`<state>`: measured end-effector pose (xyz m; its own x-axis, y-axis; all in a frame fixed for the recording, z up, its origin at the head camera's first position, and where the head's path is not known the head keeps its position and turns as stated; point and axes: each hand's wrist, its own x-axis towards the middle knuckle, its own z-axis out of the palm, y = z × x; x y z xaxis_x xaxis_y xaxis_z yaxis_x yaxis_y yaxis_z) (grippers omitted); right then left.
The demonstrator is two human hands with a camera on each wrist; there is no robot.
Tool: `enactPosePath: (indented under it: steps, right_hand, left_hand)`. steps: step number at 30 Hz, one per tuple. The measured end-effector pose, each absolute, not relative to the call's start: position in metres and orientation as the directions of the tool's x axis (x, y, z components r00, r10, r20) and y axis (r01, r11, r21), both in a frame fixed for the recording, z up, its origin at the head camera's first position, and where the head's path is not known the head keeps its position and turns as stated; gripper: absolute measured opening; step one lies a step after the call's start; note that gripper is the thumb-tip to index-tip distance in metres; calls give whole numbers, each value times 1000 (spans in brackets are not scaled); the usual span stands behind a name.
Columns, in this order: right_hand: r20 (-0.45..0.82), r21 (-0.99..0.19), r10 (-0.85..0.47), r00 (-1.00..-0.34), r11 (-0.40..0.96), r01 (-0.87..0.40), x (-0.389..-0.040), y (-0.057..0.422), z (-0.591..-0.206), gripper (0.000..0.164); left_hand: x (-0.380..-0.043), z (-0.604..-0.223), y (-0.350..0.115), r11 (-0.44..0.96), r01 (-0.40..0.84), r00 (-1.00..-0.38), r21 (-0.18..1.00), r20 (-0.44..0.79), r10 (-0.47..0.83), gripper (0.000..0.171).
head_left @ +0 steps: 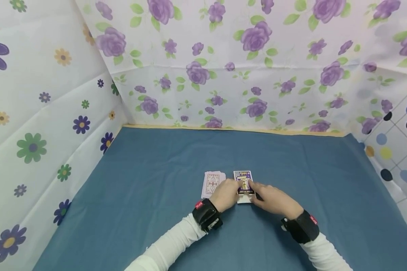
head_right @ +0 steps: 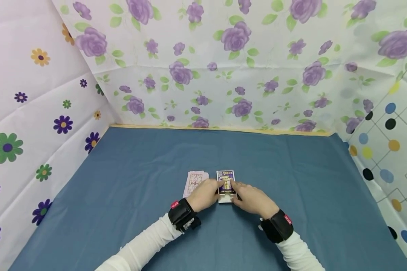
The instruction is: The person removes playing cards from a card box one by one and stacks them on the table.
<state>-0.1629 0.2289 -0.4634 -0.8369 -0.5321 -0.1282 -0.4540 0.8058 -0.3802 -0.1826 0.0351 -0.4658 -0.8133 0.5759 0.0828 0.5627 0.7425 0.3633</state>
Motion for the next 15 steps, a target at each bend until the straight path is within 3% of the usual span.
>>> enactPosePath:
  steps: [5, 8, 10, 15]
  right_hand:
    - [-224, -410, -546, -808, 804, -430, -170, 233, -451, 54]
    - [-280, -454, -568, -774, 788, -415, -179, 231, -440, 41]
    - [-326, -451, -566, -757, 797, -402, -188, 226, -429, 27]
    - [-515, -388, -526, -678, 847, -363, -227, 203, -392, 33]
  left_hand:
    - [-192, -459, 31, 722, 582, -783, 374, 16, 622, 20]
    - [-203, -446, 22, 696, 586, -737, 415, -86, 671, 21]
    - [-212, -433, 15, 678, 593, -677, 435, -186, 712, 25]
    - [-242, -392, -3, 687, 545, -425, 480, -548, 720, 39]
